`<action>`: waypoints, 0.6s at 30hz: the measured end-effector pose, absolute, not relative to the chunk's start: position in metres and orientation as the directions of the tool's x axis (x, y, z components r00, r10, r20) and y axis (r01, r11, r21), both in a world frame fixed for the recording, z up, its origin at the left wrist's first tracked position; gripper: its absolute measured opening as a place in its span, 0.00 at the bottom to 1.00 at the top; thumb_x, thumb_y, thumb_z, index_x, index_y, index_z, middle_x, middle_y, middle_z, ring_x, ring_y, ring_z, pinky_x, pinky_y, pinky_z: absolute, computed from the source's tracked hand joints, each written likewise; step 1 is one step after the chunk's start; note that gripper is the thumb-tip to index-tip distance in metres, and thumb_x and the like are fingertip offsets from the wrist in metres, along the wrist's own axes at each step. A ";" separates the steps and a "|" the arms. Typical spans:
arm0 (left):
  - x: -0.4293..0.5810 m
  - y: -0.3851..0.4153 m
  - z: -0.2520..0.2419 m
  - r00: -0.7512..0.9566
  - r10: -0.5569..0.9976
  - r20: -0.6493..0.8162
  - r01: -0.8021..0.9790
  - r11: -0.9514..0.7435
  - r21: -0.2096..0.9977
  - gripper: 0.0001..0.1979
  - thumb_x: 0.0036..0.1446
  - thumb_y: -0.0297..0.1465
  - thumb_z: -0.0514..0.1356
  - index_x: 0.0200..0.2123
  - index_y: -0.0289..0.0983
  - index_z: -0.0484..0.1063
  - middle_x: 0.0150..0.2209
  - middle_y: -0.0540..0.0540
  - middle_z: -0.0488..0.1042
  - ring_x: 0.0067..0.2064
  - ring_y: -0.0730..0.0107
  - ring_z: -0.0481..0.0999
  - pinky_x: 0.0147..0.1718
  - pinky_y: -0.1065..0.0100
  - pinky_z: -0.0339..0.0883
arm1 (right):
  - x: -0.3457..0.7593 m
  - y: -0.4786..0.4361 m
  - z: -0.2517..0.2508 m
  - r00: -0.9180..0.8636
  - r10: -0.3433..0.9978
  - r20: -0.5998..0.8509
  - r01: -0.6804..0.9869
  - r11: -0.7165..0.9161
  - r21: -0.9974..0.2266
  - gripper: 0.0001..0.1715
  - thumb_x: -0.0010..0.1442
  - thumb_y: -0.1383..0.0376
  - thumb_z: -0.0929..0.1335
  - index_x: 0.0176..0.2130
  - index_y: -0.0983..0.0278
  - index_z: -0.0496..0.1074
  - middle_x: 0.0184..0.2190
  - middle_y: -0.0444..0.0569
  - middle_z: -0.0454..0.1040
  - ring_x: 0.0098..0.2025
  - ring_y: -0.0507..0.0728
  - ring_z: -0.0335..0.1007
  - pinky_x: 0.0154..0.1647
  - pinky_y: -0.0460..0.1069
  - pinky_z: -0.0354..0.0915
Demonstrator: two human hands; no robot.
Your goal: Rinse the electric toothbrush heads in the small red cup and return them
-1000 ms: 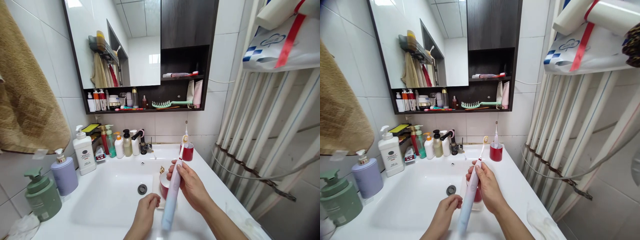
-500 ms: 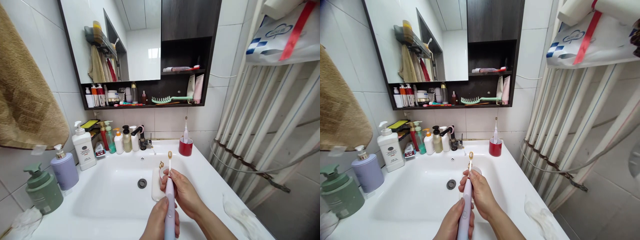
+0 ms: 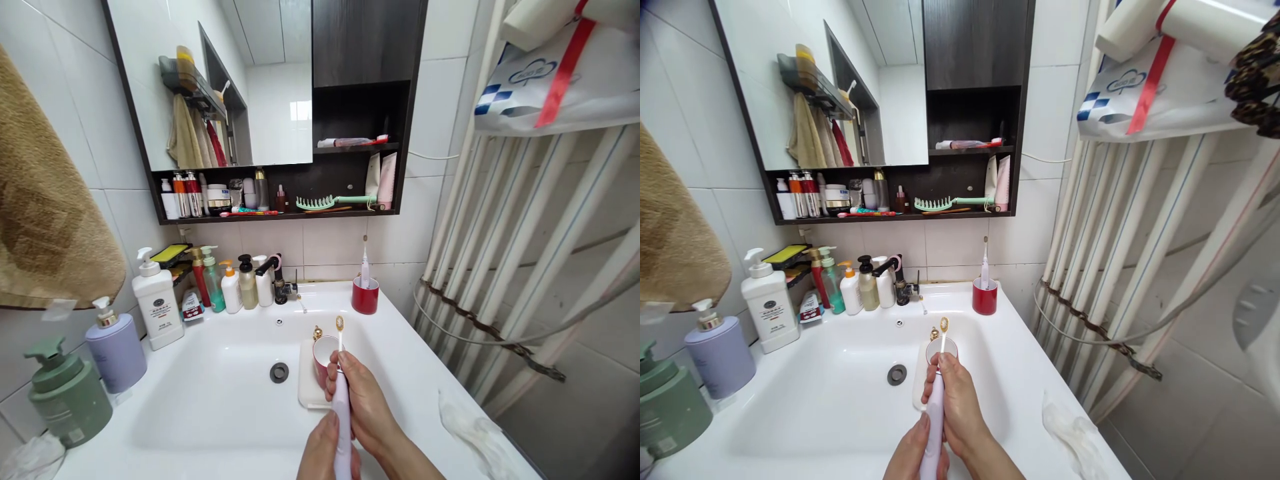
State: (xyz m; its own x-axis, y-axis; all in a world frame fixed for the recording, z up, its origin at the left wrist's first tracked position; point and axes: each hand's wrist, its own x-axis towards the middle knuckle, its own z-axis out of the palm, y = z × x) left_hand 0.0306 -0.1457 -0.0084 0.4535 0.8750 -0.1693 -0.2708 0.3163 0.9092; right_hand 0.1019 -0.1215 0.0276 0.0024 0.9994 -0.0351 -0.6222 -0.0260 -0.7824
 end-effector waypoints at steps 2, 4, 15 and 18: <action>0.032 -0.146 -0.011 0.440 0.880 -0.178 -0.275 0.321 0.906 0.24 0.36 0.52 0.45 0.21 0.35 0.55 0.08 0.54 0.59 0.10 0.82 0.55 0.11 0.76 0.45 | 0.102 -0.120 0.026 0.031 0.998 -0.047 -0.618 -0.017 -0.786 0.09 0.48 0.60 0.59 0.25 0.64 0.59 0.16 0.39 0.58 0.16 0.45 0.53 0.18 0.43 0.53; 0.032 -0.146 -0.013 0.432 0.880 -0.199 -0.285 0.343 0.895 0.24 0.36 0.52 0.45 0.22 0.35 0.55 0.09 0.55 0.59 0.10 0.81 0.56 0.11 0.76 0.45 | 0.102 -0.119 0.024 0.029 0.998 -0.057 -0.615 -0.027 -0.788 0.09 0.48 0.60 0.59 0.25 0.64 0.59 0.15 0.39 0.57 0.16 0.45 0.52 0.17 0.43 0.53; 0.031 -0.152 -0.009 0.442 0.844 -0.302 -0.309 0.460 0.832 0.27 0.32 0.54 0.45 0.23 0.34 0.57 0.10 0.54 0.60 0.11 0.80 0.58 0.13 0.74 0.47 | 0.105 -0.114 0.019 -0.010 0.999 -0.047 -0.634 -0.043 -0.772 0.10 0.48 0.58 0.59 0.25 0.63 0.58 0.15 0.37 0.56 0.14 0.44 0.51 0.15 0.43 0.52; 0.032 -0.152 -0.010 0.464 0.815 -0.346 -0.339 0.524 0.781 0.28 0.33 0.55 0.44 0.23 0.35 0.57 0.10 0.54 0.60 0.11 0.79 0.58 0.13 0.74 0.46 | 0.106 -0.115 0.021 -0.011 0.999 -0.042 -0.636 -0.040 -0.770 0.10 0.48 0.58 0.59 0.26 0.63 0.59 0.15 0.37 0.56 0.13 0.44 0.51 0.15 0.43 0.52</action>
